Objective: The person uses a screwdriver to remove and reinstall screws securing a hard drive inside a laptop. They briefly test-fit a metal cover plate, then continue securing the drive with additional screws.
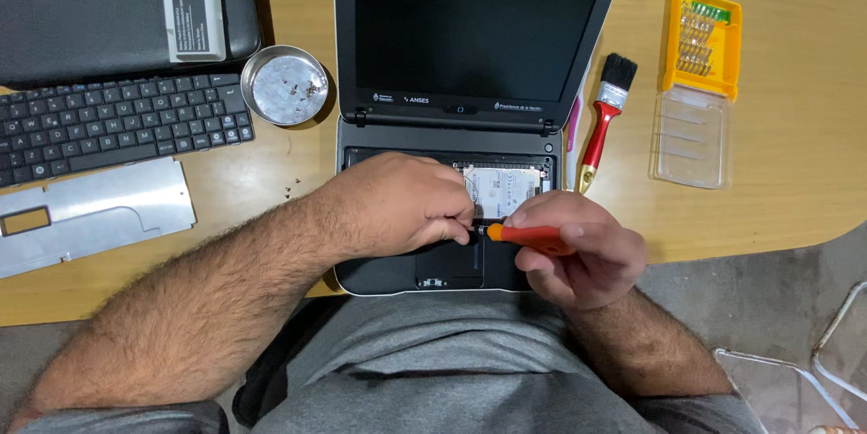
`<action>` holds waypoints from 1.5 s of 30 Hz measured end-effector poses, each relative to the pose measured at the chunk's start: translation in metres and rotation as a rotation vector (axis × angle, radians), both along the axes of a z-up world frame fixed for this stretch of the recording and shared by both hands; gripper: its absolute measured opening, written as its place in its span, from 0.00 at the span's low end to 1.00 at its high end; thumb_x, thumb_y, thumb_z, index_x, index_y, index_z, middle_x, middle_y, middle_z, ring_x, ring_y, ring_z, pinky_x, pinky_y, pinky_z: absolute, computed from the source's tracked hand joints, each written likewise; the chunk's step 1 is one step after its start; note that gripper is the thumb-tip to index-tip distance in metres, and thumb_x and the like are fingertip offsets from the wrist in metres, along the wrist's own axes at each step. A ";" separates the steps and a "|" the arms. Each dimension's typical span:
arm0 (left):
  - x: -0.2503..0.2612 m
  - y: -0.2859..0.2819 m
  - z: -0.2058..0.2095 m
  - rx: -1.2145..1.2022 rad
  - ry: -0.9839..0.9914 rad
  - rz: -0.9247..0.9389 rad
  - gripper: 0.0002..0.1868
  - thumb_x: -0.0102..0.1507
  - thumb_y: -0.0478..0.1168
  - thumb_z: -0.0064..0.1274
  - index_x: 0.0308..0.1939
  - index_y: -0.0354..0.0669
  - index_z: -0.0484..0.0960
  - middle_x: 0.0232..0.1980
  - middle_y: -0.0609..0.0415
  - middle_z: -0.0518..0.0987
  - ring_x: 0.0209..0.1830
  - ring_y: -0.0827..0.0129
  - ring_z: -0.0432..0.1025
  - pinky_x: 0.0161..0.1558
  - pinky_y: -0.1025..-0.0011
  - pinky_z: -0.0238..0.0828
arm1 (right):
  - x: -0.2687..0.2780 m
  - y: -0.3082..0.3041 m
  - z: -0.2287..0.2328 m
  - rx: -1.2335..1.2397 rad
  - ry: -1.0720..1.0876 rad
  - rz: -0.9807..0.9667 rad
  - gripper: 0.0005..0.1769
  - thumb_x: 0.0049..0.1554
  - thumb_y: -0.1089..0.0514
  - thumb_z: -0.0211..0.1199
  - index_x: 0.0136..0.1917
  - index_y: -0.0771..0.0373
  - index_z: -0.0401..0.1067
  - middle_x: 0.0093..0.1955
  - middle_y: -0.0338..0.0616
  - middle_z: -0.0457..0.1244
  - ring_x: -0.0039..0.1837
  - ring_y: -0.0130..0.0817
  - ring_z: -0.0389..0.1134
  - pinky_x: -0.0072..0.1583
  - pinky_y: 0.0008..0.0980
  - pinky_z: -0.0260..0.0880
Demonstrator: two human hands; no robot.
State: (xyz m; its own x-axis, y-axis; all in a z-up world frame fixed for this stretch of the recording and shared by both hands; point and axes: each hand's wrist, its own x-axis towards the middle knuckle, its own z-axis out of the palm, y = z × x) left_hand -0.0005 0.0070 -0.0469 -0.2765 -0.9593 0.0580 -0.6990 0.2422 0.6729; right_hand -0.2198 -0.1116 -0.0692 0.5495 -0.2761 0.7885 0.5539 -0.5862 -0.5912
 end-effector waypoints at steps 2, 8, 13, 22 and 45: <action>0.000 0.000 0.001 0.004 -0.004 -0.003 0.11 0.66 0.51 0.55 0.38 0.50 0.80 0.37 0.53 0.81 0.45 0.53 0.78 0.46 0.55 0.78 | 0.000 0.001 0.003 -0.012 0.007 0.006 0.23 0.57 0.61 0.66 0.60 0.61 0.57 0.45 0.63 0.69 0.45 0.52 0.76 0.46 0.44 0.80; 0.002 0.003 0.004 -0.064 -0.007 -0.012 0.10 0.66 0.51 0.57 0.37 0.51 0.79 0.36 0.55 0.80 0.45 0.55 0.78 0.46 0.57 0.78 | 0.004 0.001 -0.001 -0.040 0.006 0.008 0.23 0.57 0.61 0.67 0.60 0.61 0.59 0.44 0.62 0.69 0.44 0.52 0.76 0.45 0.45 0.80; 0.001 0.002 0.004 -0.085 0.019 -0.024 0.11 0.66 0.49 0.57 0.37 0.49 0.79 0.35 0.52 0.80 0.44 0.53 0.79 0.45 0.55 0.79 | 0.006 0.003 0.009 -0.038 0.012 0.015 0.24 0.56 0.60 0.68 0.60 0.60 0.59 0.43 0.61 0.70 0.41 0.51 0.75 0.42 0.45 0.80; 0.002 0.002 -0.002 -0.070 0.061 0.016 0.10 0.66 0.50 0.56 0.36 0.52 0.79 0.35 0.57 0.80 0.43 0.57 0.79 0.45 0.58 0.79 | 0.002 0.002 0.012 -0.058 -0.001 -0.018 0.22 0.58 0.60 0.66 0.60 0.62 0.59 0.44 0.62 0.69 0.43 0.53 0.76 0.44 0.46 0.80; 0.001 0.002 -0.002 -0.038 0.230 0.015 0.07 0.65 0.46 0.58 0.37 0.49 0.82 0.37 0.53 0.83 0.44 0.52 0.79 0.46 0.55 0.78 | 0.008 0.001 0.009 -0.030 -0.046 -0.057 0.22 0.60 0.59 0.63 0.61 0.59 0.55 0.45 0.57 0.68 0.44 0.47 0.75 0.46 0.42 0.81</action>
